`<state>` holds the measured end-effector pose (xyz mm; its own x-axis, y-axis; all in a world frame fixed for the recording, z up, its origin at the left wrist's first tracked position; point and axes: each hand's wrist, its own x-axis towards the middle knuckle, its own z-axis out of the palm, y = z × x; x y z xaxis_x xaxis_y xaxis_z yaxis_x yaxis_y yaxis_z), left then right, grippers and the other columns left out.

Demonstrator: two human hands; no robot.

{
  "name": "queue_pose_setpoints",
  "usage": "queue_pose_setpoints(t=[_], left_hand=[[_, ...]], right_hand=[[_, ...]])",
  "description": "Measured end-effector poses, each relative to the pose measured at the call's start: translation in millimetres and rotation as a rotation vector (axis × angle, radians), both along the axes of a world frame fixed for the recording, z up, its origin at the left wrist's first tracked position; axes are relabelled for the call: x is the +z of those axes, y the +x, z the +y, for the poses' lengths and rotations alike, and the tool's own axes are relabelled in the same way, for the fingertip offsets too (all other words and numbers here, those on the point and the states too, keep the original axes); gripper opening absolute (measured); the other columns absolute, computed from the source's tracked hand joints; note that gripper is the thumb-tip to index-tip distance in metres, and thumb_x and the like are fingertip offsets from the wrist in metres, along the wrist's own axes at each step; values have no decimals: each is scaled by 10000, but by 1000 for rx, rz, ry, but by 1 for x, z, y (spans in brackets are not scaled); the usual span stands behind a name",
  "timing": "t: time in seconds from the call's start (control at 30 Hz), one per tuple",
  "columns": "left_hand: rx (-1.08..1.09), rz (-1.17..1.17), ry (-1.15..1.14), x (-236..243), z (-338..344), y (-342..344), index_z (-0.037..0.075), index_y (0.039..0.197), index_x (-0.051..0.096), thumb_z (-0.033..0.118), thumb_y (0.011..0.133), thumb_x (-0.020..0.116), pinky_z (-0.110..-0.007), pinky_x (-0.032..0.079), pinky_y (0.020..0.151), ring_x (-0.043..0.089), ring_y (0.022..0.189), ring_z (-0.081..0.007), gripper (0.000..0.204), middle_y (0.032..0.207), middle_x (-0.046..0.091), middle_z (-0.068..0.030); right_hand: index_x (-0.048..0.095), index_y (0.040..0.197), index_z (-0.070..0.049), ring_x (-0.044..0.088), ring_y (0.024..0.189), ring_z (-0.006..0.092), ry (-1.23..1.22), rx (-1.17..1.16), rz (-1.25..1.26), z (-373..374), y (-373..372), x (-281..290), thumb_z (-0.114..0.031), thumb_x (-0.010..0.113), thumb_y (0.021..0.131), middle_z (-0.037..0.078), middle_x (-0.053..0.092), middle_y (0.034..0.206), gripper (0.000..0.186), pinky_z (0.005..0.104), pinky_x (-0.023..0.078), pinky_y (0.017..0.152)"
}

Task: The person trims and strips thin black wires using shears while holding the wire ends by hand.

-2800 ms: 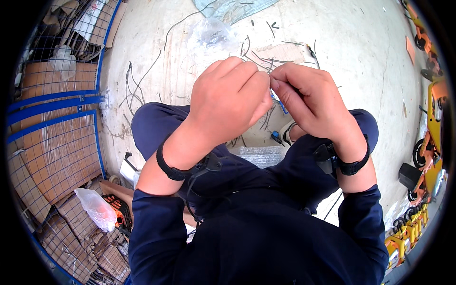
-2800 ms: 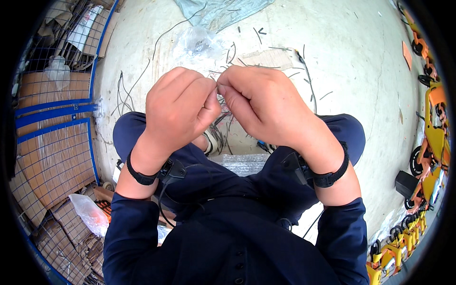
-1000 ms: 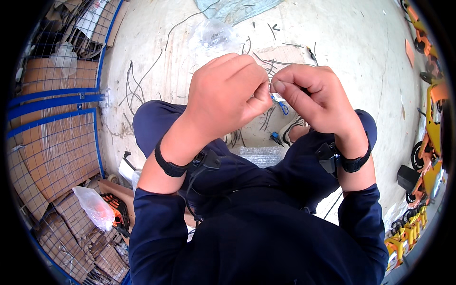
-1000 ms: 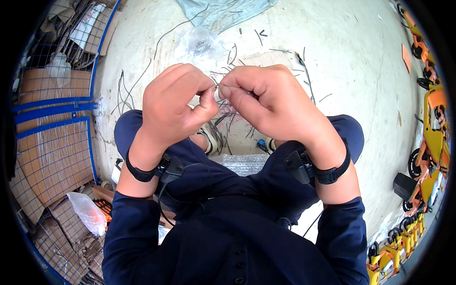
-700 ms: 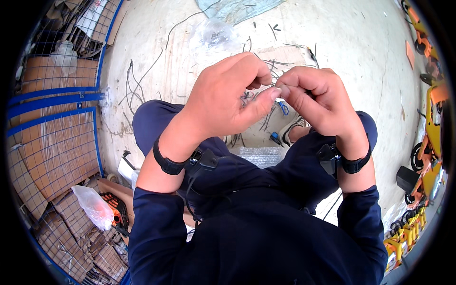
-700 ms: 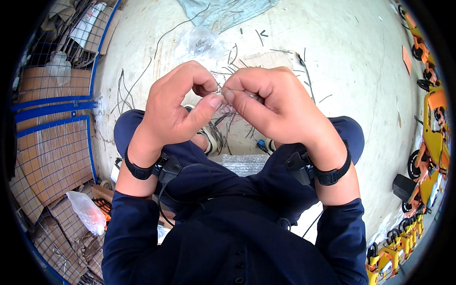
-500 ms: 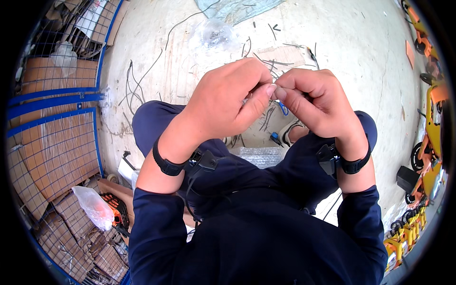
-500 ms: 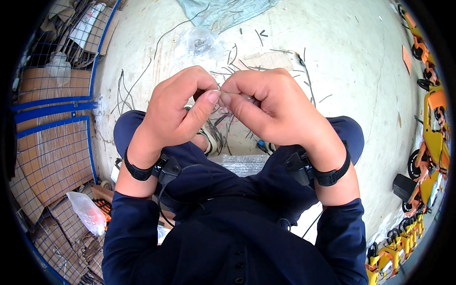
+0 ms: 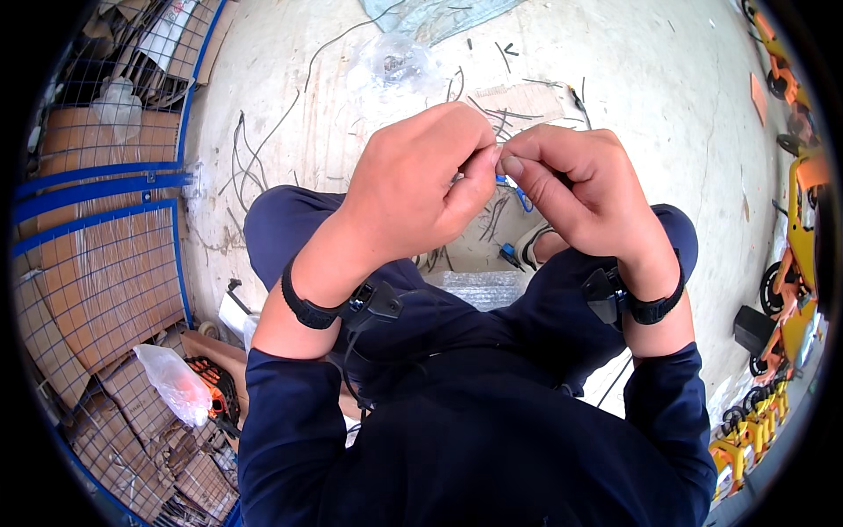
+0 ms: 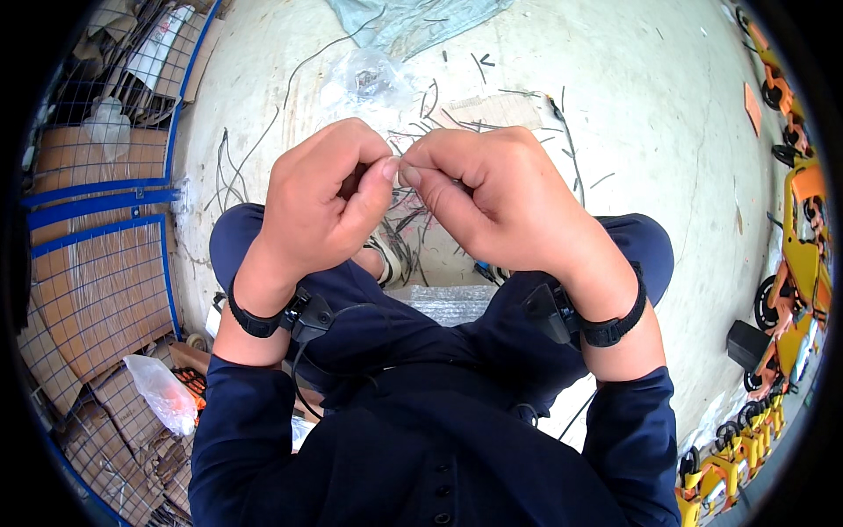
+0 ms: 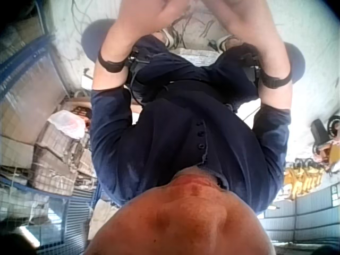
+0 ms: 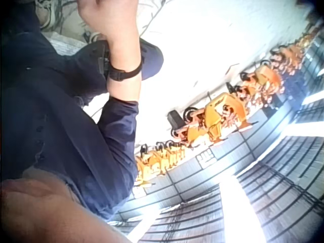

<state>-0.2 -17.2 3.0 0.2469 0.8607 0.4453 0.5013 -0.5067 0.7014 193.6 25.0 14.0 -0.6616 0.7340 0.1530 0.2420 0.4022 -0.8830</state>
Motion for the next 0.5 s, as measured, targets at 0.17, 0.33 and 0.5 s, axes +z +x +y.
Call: queue_pose_setpoints(t=[0.17, 0.33, 0.5], left_hand=[[-46, -292, -294, -5, -4, -2, 23, 856, 546, 55, 918, 556, -210, 340, 504, 408, 554, -51, 70, 704, 522, 12], [-79, -682, -521, -3, -9, 8, 35, 856, 526, 62, 929, 542, -200, 321, 470, 380, 536, -21, 80, 676, 509, 36], [-149, -958, -752, 6, -11, 10, 26, 882, 533, 91, 956, 507, -187, 355, 460, 431, 517, -30, 102, 706, 546, -6]], right_hand=[[667, 901, -9, 629, 589, 213, 37, 19, 81, 0, 0, 1, -26, 590, 848, 105, 643, 691, 95, 283, 475, 549], [676, 915, -4, 638, 644, 165, -77, 31, 172, -2, 2, 2, -23, 586, 860, 100, 670, 750, 107, 261, 484, 587], [674, 936, 2, 637, 698, 140, -110, 67, 252, -2, 3, 1, -30, 588, 879, 91, 673, 778, 108, 251, 491, 629]])
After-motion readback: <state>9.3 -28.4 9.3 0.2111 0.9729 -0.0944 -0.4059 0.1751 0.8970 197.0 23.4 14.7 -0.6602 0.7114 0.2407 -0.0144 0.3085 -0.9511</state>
